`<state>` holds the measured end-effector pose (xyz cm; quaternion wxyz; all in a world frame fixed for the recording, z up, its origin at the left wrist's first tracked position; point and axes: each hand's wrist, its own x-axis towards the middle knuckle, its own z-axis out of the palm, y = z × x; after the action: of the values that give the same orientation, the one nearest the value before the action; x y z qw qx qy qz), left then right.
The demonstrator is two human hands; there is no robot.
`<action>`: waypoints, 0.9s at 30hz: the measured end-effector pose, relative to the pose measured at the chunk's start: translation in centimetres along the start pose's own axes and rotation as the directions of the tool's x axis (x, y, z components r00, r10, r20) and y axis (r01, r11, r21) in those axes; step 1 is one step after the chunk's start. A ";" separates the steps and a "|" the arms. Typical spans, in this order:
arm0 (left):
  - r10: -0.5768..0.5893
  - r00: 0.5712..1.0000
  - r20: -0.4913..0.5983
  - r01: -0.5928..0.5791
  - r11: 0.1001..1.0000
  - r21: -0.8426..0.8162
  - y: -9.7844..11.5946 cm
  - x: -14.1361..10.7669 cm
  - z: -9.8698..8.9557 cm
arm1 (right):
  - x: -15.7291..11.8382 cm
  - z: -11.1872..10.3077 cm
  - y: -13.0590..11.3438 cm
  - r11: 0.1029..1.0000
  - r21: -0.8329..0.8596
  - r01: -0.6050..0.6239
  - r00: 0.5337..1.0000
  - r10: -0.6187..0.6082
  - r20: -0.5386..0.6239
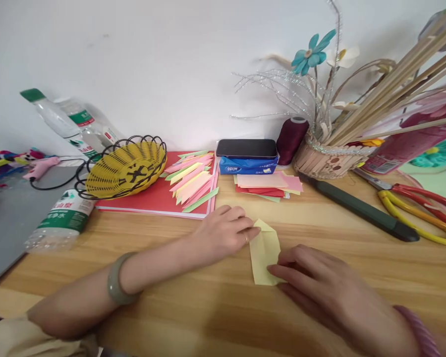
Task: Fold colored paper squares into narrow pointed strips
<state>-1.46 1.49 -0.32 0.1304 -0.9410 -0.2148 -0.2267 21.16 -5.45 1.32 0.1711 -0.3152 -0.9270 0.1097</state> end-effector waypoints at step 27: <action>-0.016 0.989 0.150 0.028 0.997 -0.078 3.4 -1.5 -2.3 | 2.8 0.0 1.4 1.000 0.025 0.004 1.000 -0.003 -0.013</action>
<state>-1.94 -2.73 0.44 0.0737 -0.9574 -0.2249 -0.1656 19.82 -2.58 1.54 0.1814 -0.3122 -0.9249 0.1188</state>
